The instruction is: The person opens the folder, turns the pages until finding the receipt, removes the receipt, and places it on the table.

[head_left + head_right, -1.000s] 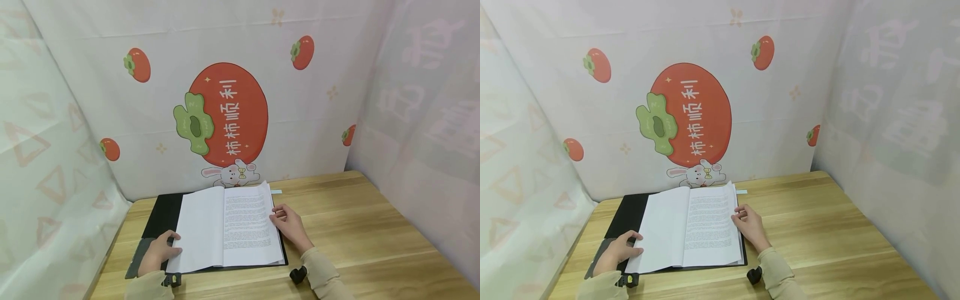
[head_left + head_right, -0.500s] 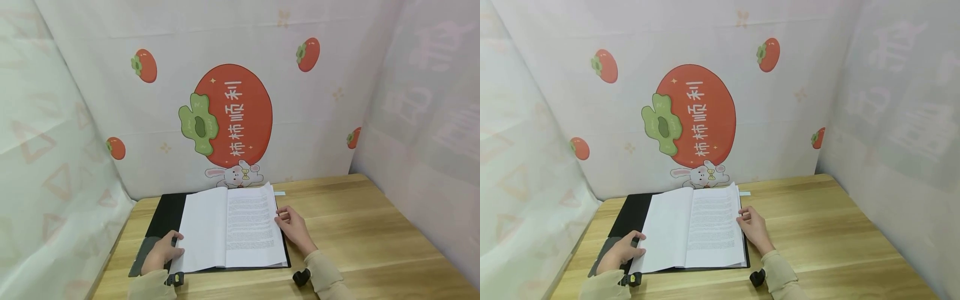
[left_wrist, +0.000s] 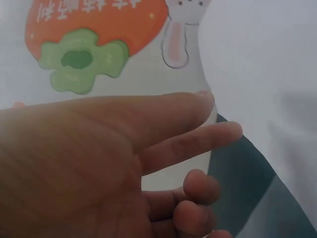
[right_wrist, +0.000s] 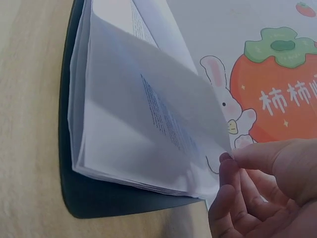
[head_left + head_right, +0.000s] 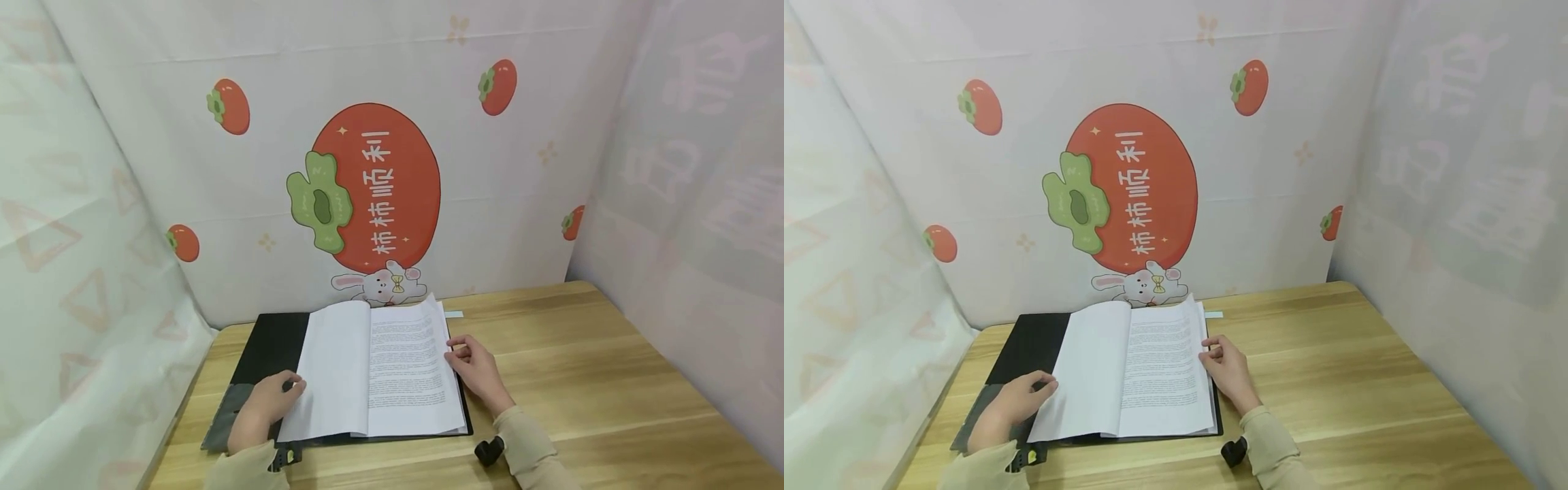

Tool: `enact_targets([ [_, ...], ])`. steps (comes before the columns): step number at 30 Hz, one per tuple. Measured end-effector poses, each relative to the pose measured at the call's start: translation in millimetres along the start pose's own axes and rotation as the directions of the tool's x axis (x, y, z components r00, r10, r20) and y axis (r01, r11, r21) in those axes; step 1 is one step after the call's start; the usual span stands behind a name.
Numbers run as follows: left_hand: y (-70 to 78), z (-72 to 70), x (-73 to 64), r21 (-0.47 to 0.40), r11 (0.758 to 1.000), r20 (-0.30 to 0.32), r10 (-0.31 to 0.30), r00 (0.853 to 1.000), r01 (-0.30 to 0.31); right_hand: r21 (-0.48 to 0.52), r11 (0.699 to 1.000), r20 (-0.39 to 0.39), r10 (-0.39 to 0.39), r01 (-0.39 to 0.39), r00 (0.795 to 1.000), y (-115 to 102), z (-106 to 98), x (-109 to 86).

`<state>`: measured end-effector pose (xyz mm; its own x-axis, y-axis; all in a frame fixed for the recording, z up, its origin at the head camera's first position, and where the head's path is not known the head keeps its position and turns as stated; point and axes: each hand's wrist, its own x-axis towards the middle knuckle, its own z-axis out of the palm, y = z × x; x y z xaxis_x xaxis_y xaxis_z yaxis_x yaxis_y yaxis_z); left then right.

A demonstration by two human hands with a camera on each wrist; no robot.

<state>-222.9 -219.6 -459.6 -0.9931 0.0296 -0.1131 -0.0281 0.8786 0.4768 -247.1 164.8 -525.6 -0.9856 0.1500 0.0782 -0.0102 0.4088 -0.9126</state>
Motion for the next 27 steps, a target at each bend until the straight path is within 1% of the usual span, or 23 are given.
enact_targets([
  [2, 12.8, -2.3, -3.1, -0.012, 0.998, -0.019, 0.057, 0.998, -0.057, -0.001, 1.0, -0.005, 0.003, -0.003, 1.0, -0.6, -0.3, 0.4],
  [4, 25.3, -4.0, -6.8, -0.031, 0.995, -0.031, 0.091, 0.995, -0.092, -0.002, 1.0, -0.009, -0.001, 0.001, 1.0, -0.4, -0.7, 0.9],
  [8, 48.3, -3.3, -14.3, -0.052, 0.99, -0.048, 0.127, 0.991, -0.129, -0.001, 1.0, -0.012, 0.004, -0.004, 1.0, 0.0, -0.5, 2.7],
  [12, 67.3, 3.6, -18.0, -0.047, 0.983, -0.05, 0.174, 0.983, -0.177, -0.004, 1.0, 0.002, 0.015, -0.015, 1.0, 1.0, 0.6, 3.3],
  [15, 77.2, 11.0, -19.0, -0.043, 0.977, -0.045, 0.206, 0.977, -0.208, -0.007, 1.0, 0.003, 0.018, -0.018, 1.0, 2.5, 1.4, 3.2],
  [20, 88.9, 23.7, -19.2, -0.041, 0.967, -0.04, 0.25, 0.967, -0.251, 0.002, 1.0, -0.005, 0.001, -0.001, 1.0, 2.5, 1.5, 2.4],
  [27, 106.3, 40.4, -18.8, -0.03, 0.949, -0.008, 0.314, 0.949, -0.314, 0.035, 0.999, -0.002, -0.01, 0.01, 1.0, -3.0, 3.1, 0.9],
])
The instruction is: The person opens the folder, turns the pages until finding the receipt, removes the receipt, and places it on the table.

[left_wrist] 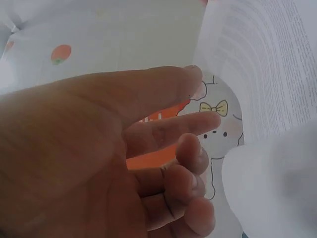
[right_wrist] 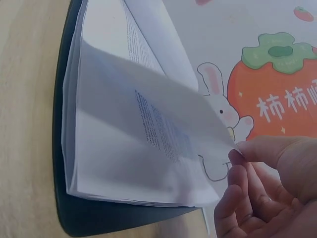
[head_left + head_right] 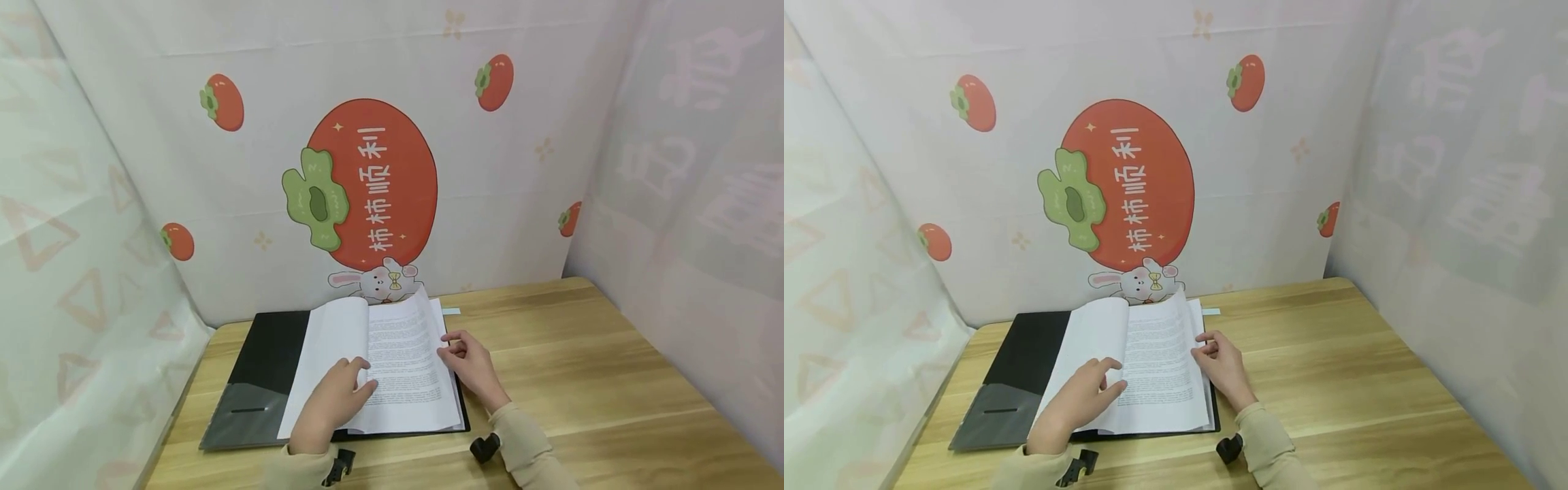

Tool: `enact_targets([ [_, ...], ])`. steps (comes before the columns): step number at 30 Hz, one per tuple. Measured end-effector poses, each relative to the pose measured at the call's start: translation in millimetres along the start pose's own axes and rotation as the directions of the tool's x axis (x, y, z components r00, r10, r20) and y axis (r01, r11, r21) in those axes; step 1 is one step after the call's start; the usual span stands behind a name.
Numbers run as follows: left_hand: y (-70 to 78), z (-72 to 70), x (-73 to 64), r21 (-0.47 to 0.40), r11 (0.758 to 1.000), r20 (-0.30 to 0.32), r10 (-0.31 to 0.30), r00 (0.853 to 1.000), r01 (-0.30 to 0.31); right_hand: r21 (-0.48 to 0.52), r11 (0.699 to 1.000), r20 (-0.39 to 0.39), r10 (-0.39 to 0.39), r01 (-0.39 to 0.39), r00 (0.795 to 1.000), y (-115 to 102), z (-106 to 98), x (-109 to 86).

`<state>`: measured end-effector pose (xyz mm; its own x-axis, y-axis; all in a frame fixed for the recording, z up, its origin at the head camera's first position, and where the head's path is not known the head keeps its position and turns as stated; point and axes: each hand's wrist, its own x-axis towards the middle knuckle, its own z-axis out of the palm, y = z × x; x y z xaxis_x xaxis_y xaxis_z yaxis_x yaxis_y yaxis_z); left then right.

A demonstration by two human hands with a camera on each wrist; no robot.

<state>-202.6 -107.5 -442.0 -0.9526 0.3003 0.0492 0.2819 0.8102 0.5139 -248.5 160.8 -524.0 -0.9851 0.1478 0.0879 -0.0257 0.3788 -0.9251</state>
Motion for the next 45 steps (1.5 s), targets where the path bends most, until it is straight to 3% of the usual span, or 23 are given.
enact_targets([
  [7, 15.7, 11.6, 1.0, -0.022, 0.992, 0.046, 0.129, 0.991, -0.128, 0.043, 0.999, -0.005, -0.031, 0.031, 1.0, -8.8, 1.7, -2.8],
  [13, 27.4, 24.7, 2.1, -0.054, 0.972, 0.102, 0.232, 0.967, -0.227, 0.112, 0.993, 0.02, -0.023, 0.021, 1.0, -15.3, 4.9, -5.8],
  [18, 40.2, 35.2, 0.3, -0.004, 0.949, 0.078, 0.314, 0.946, -0.315, 0.189, 0.981, 0.047, -0.046, 0.036, 0.998, -20.2, 8.2, -7.1],
  [23, 50.7, 41.4, -2.1, 0.103, 0.934, 0.025, 0.34, 0.94, -0.341, 0.225, 0.973, 0.068, -0.07, 0.053, 0.995, -22.8, 10.3, -6.6],
  [29, 60.3, 51.9, -4.3, 0.155, 0.901, 0.013, 0.408, 0.913, -0.405, 0.233, 0.971, 0.082, -0.077, 0.055, 0.994, -25.0, 12.1, -11.2],
  [31, 62.7, 54.8, -5.0, 0.183, 0.893, 0.013, 0.416, 0.909, -0.411, 0.241, 0.969, 0.081, -0.083, 0.061, 0.993, -26.9, 12.9, -12.2],
  [40, 64.7, 59.6, -8.0, 0.288, 0.882, 0.003, 0.39, 0.921, -0.374, 0.224, 0.972, 0.085, -0.089, 0.069, 0.992, -34.5, 15.8, -13.4],
  [45, 62.9, 62.3, -8.7, 0.298, 0.872, -0.008, 0.41, 0.912, -0.389, 0.218, 0.973, 0.099, -0.098, 0.074, 0.99, -36.2, 14.3, -15.7],
])
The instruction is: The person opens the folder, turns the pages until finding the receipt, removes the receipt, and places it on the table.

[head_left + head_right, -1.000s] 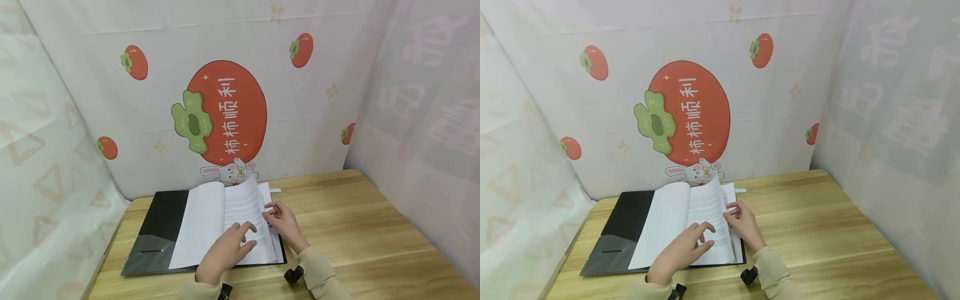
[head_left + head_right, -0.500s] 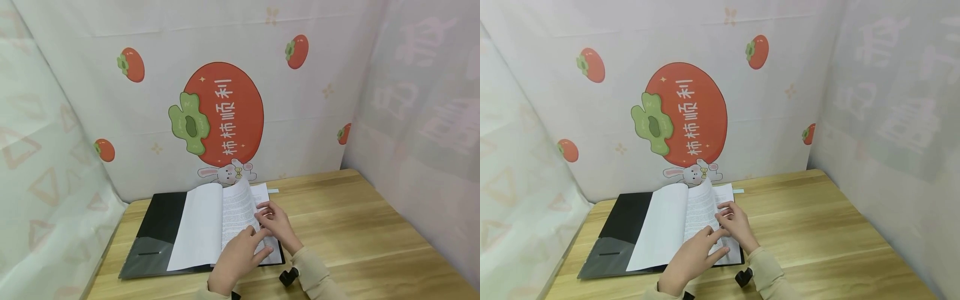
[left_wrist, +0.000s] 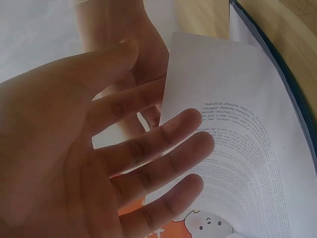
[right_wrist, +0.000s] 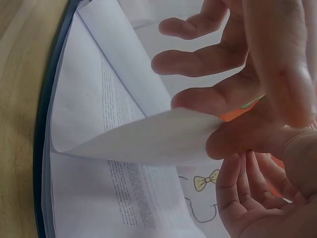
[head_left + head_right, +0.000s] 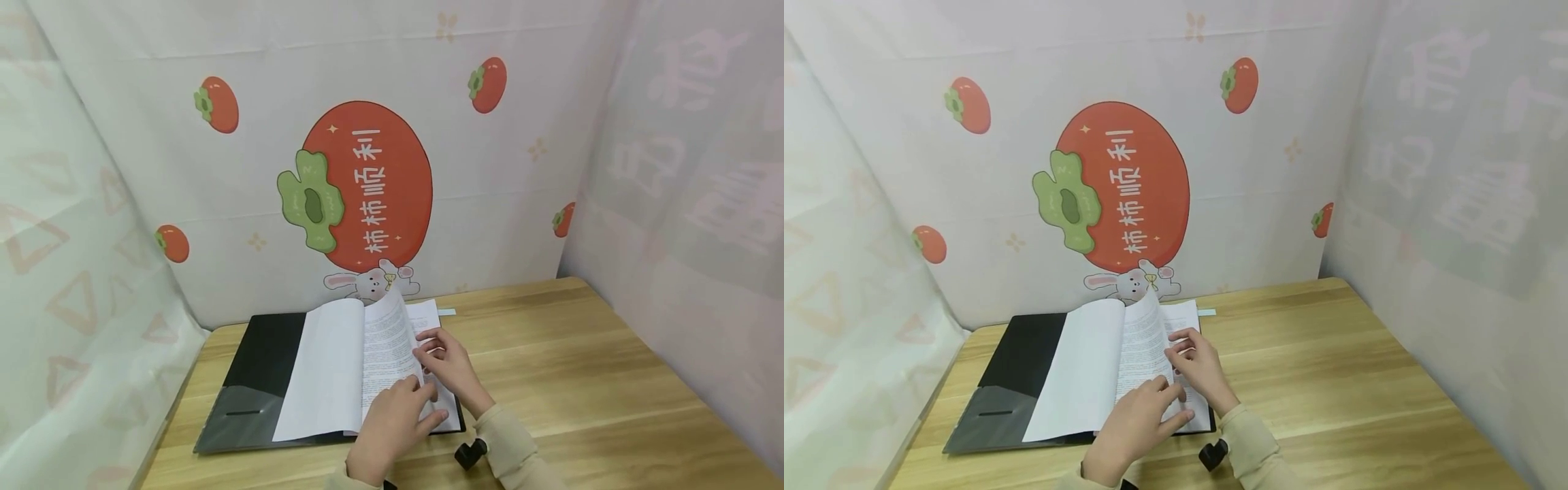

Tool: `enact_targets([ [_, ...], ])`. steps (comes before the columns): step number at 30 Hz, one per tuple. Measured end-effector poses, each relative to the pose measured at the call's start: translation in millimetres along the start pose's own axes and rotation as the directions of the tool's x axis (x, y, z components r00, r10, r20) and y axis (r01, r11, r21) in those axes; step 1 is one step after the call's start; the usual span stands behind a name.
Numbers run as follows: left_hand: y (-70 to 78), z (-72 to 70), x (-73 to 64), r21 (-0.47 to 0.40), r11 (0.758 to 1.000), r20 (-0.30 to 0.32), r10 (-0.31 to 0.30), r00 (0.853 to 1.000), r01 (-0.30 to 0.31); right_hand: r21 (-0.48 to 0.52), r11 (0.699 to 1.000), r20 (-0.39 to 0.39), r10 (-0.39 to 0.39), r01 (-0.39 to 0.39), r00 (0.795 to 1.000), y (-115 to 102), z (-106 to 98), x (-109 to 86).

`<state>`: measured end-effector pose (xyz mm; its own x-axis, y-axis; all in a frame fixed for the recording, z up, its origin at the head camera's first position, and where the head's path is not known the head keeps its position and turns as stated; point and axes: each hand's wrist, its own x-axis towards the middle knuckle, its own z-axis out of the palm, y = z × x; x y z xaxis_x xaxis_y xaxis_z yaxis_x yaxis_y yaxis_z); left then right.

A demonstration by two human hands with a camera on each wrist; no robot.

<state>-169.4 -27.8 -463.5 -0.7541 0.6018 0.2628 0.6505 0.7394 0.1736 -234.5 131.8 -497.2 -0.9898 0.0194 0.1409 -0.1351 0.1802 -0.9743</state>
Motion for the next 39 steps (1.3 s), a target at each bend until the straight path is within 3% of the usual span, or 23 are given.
enact_targets([
  [12, -2.0, 5.1, 2.6, 0.014, 1.0, -0.069, 0.015, 0.997, -0.014, 0.026, 0.999, 0.017, -0.025, 0.025, 1.0, -4.9, -0.9, 0.3],
  [19, -1.5, 7.8, 4.5, 0.026, 1.0, -0.072, -0.002, 0.997, 0.004, -0.027, 0.999, -0.001, -0.035, 0.035, 0.999, -4.5, -0.1, -0.2],
  [27, -0.2, 8.7, 5.3, 0.036, 0.999, -0.054, -0.028, 0.998, 0.03, -0.17, 0.98, -0.002, -0.11, 0.108, 0.994, -2.0, -1.2, 1.3],
  [32, -4.2, 3.1, 4.4, -0.011, 0.999, -0.047, -0.031, 0.998, 0.03, -0.154, 0.982, -0.007, -0.11, 0.108, 0.994, -0.7, -5.5, 3.3],
  [39, -21.3, -13.4, 2.9, -0.153, 0.985, -0.003, -0.08, 0.997, 0.078, -0.164, 0.986, -0.052, -0.029, 0.02, 0.998, 14.6, -19.9, 9.9],
])
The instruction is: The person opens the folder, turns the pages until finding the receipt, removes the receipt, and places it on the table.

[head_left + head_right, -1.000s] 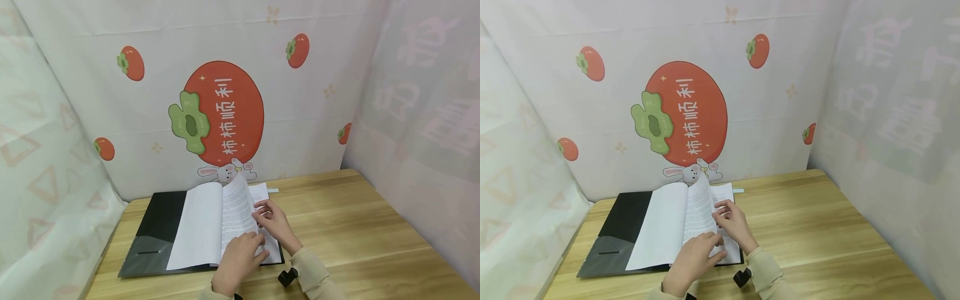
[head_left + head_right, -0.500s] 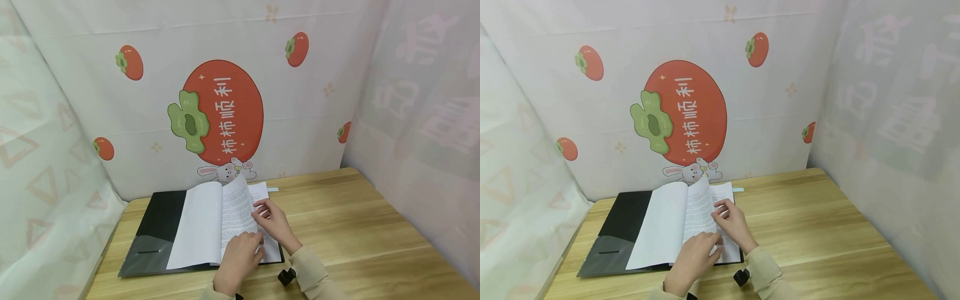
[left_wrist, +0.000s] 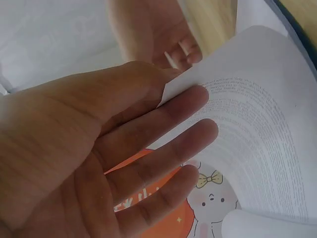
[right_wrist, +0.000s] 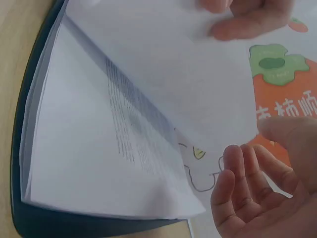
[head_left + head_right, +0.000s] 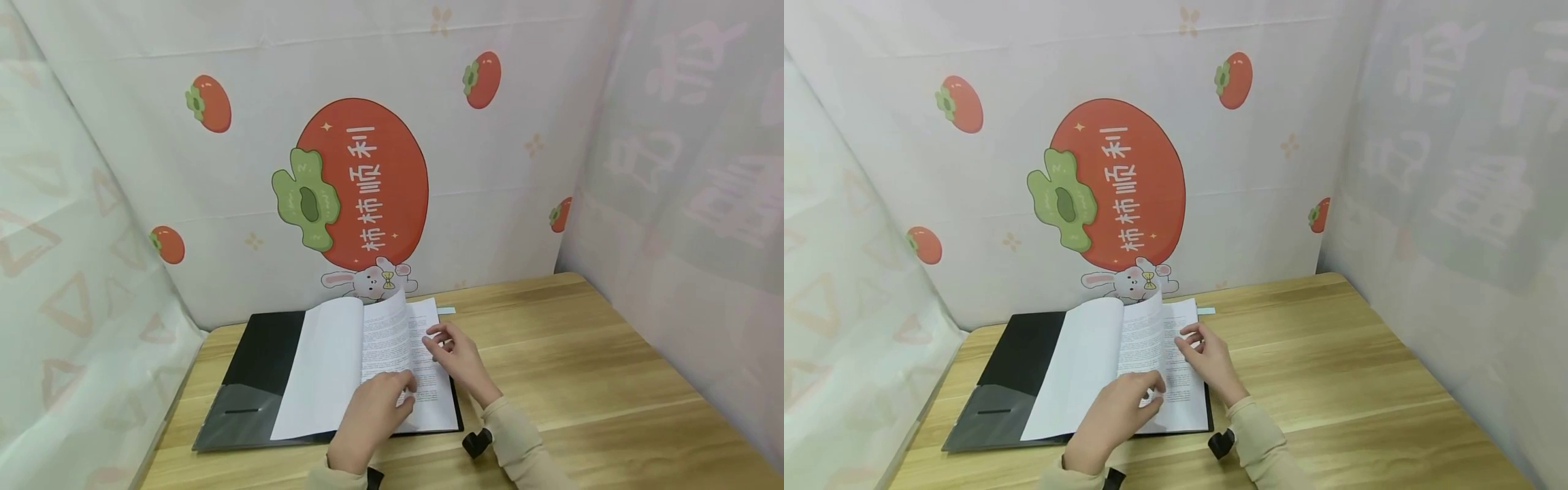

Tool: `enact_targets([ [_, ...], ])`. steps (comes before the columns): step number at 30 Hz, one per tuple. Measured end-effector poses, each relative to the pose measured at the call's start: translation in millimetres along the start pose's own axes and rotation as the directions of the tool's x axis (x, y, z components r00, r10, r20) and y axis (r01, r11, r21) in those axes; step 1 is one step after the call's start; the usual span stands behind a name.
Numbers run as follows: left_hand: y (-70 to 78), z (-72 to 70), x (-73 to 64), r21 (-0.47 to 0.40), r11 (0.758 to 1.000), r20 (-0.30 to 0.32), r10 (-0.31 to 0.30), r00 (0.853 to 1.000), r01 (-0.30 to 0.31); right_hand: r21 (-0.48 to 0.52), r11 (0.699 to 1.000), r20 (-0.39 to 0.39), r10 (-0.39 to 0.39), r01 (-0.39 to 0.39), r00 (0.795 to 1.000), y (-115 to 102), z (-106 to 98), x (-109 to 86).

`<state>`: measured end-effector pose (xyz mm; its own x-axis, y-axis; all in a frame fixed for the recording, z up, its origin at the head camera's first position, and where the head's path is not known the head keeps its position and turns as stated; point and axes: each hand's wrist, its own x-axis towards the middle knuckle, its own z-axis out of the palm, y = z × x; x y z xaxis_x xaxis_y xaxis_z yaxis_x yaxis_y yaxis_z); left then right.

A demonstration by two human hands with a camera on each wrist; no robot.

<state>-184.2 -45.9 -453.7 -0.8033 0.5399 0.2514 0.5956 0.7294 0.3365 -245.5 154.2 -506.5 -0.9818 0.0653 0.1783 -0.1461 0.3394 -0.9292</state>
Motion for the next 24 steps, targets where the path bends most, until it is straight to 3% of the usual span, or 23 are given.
enact_targets([
  [6, -15.3, -15.9, -3.7, -0.082, 0.993, 0.034, -0.079, 0.996, 0.082, -0.005, 0.988, 0.024, 0.154, -0.154, 0.988, 18.0, -6.0, 4.7],
  [8, -21.0, -21.6, -5.7, -0.096, 0.99, 0.038, -0.102, 0.994, 0.105, -0.046, 0.981, 0.023, 0.191, -0.19, 0.981, 21.6, -7.7, 5.2],
  [13, -35.4, -33.4, -9.9, -0.097, 0.985, 0.021, -0.14, 0.99, 0.142, -0.131, 0.964, 0.029, 0.235, -0.229, 0.972, 26.1, -12.0, 5.4],
  [19, -49.3, -41.6, -14.1, -0.1, 0.981, 0.0, -0.165, 0.986, 0.164, -0.133, 0.954, 0.071, 0.278, -0.267, 0.958, 28.1, -13.6, 5.7],
  [24, -59.9, -49.3, -19.9, -0.099, 0.967, 0.001, -0.237, 0.971, 0.236, -0.135, 0.956, 0.094, 0.275, -0.262, 0.957, 29.2, -13.0, 5.7],
])
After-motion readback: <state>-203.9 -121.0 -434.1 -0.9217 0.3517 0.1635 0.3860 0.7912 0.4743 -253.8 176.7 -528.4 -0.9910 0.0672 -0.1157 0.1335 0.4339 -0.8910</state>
